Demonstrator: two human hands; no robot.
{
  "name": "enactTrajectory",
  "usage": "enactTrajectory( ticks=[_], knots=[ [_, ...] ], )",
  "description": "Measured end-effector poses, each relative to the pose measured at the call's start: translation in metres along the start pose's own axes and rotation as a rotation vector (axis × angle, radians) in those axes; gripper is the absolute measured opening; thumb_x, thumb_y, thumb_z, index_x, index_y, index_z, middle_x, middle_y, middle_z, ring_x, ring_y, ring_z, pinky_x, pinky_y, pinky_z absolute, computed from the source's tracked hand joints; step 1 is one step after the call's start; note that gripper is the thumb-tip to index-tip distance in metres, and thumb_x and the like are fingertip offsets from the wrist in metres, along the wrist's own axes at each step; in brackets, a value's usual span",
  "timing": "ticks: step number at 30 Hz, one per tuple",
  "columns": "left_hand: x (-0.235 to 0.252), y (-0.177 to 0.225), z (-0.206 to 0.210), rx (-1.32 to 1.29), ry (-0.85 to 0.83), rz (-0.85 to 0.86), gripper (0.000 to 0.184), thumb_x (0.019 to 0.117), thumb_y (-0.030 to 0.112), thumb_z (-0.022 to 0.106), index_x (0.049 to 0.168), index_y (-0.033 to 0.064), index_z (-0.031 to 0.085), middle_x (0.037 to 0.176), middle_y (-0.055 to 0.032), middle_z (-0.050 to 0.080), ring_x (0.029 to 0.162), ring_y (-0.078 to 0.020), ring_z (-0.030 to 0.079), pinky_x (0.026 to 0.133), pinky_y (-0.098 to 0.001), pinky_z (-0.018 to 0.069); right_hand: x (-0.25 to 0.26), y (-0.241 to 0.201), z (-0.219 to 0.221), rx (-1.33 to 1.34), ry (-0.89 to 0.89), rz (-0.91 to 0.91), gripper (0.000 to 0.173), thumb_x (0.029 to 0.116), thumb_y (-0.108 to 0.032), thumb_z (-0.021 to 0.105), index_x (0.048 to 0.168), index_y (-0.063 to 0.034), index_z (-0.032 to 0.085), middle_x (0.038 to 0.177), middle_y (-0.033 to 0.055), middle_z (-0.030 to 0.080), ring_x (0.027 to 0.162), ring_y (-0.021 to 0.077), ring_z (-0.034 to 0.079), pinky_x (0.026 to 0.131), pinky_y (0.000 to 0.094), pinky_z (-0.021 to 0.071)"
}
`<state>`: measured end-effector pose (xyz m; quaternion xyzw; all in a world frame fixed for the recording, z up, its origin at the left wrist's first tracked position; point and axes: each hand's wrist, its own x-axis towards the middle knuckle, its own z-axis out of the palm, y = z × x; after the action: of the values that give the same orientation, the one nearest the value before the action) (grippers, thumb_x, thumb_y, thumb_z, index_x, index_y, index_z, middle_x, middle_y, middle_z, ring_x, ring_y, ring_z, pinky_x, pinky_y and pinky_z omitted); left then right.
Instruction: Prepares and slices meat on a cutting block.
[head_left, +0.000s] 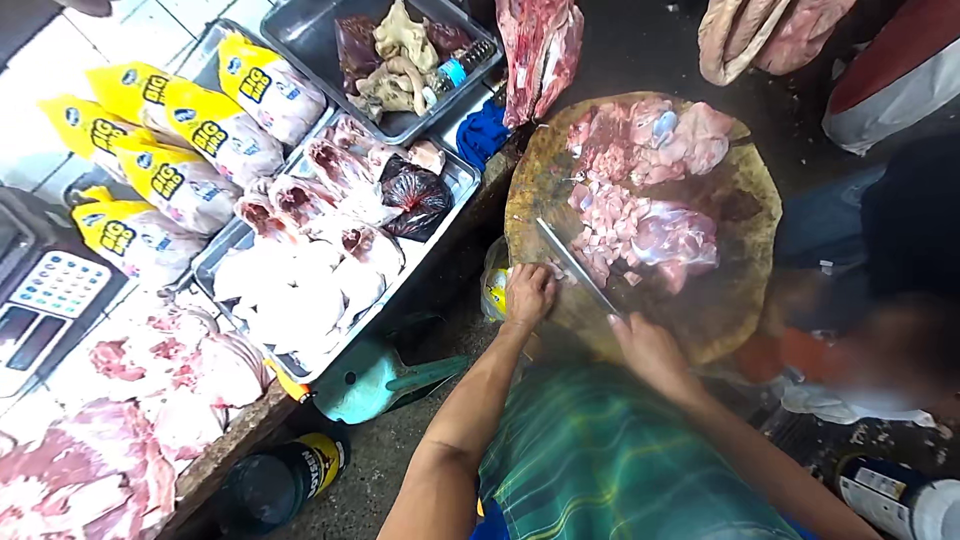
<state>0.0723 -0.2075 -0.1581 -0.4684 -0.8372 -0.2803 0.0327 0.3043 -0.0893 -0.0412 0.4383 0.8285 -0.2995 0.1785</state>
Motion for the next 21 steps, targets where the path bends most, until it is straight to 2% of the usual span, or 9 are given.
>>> enactTrajectory(
  ticks=[3,6,9,11,13,15,17,19,21],
  knots=[
    [-0.002,0.002,-0.008,-0.06,-0.012,-0.042,0.021,0.0994,0.028,0.062,0.109,0.0149,0.075,0.111,-0.0025,0.074,0.111,-0.0229,0.066,0.097,-0.0427,0.0517,-0.004,0.016,-0.016,0.1,0.059,0.012,0.068,0.1063,-0.063,0.03,0.111,-0.0054,0.066,0.085,0.0166,0.069,0.085,0.0351,0.071,0.076,0.0563,0.0558],
    [-0.014,0.011,-0.028,-0.174,-0.006,-0.155,0.026,0.0985,0.023,0.065,0.119,0.0084,0.071,0.117,-0.0093,0.071,0.116,-0.0254,0.065,0.102,-0.0457,0.0531,-0.02,0.02,-0.03,0.148,0.139,-0.085,0.065,0.1069,-0.061,0.032,0.105,-0.0054,0.065,0.076,0.0137,0.065,0.075,0.0323,0.068,0.069,0.0538,0.054],
    [-0.026,0.015,-0.037,-0.141,0.061,-0.243,0.026,0.0926,0.02,0.063,0.111,0.0034,0.07,0.111,-0.0147,0.069,0.109,-0.0306,0.066,0.096,-0.0488,0.0539,-0.031,0.014,-0.023,0.197,0.22,-0.238,0.061,0.107,-0.057,0.037,0.102,-0.0039,0.066,0.069,0.0107,0.062,0.066,0.0283,0.066,0.062,0.0493,0.0538],
    [-0.025,0.017,-0.034,-0.069,0.081,-0.233,0.022,0.0923,0.02,0.064,0.105,0.0035,0.072,0.104,-0.0153,0.07,0.104,-0.0325,0.067,0.093,-0.049,0.0542,-0.026,0.011,-0.008,0.148,0.129,-0.236,0.062,0.1066,-0.058,0.037,0.107,-0.0034,0.067,0.075,0.0133,0.066,0.072,0.0313,0.069,0.067,0.0517,0.0563],
    [-0.018,0.021,-0.025,0.014,0.003,-0.191,0.021,0.0975,0.024,0.063,0.105,0.0104,0.076,0.105,-0.0099,0.073,0.105,-0.0292,0.067,0.095,-0.0477,0.0528,-0.016,0.009,0.001,0.013,-0.055,-0.124,0.068,0.1054,-0.064,0.03,0.114,-0.0063,0.064,0.089,0.016,0.071,0.091,0.0347,0.072,0.08,0.0552,0.0571],
    [-0.005,0.025,-0.017,0.048,-0.099,-0.128,0.02,0.0995,0.026,0.062,0.105,0.0162,0.079,0.108,-0.0055,0.074,0.108,-0.0268,0.066,0.096,-0.0465,0.0515,-0.011,0.011,-0.006,0.018,-0.109,-0.061,0.071,0.1041,-0.068,0.029,0.114,-0.0068,0.065,0.093,0.0168,0.071,0.095,0.0351,0.072,0.082,0.0569,0.0564],
    [0.008,0.029,-0.021,-0.021,-0.226,-0.084,0.023,0.1016,0.028,0.06,0.11,0.0185,0.079,0.116,-0.0023,0.074,0.114,-0.0235,0.066,0.101,-0.0458,0.0508,-0.012,0.022,-0.02,0.228,-0.158,0.009,0.068,0.1054,-0.065,0.033,0.112,-0.0064,0.067,0.086,0.0141,0.068,0.079,0.0294,0.069,0.072,0.0515,0.0567],
    [0.032,0.034,-0.03,-0.171,-0.32,-0.149,0.028,0.1028,0.032,0.056,0.113,0.0172,0.078,0.118,-0.0014,0.075,0.115,-0.0186,0.068,0.103,-0.0466,0.0536,-0.011,0.041,-0.028,0.665,-0.261,0.125,0.065,0.1083,-0.061,0.028,0.107,-0.0064,0.064,0.067,0.0054,0.057,0.049,0.0179,0.056,0.047,0.0372,0.0539],
    [0.071,0.039,-0.039,-0.282,-0.362,-0.327,0.033,0.1054,0.035,0.053,0.115,0.0129,0.076,0.111,-0.0075,0.075,0.105,-0.0235,0.071,0.096,-0.0536,0.0559,-0.01,0.06,-0.031,1.08,-0.348,0.242,0.068,0.1068,-0.065,0.022,0.104,-0.0076,0.058,0.061,0.0021,0.049,0.041,0.0155,0.049,0.04,0.0353,0.0507]
  ],
)
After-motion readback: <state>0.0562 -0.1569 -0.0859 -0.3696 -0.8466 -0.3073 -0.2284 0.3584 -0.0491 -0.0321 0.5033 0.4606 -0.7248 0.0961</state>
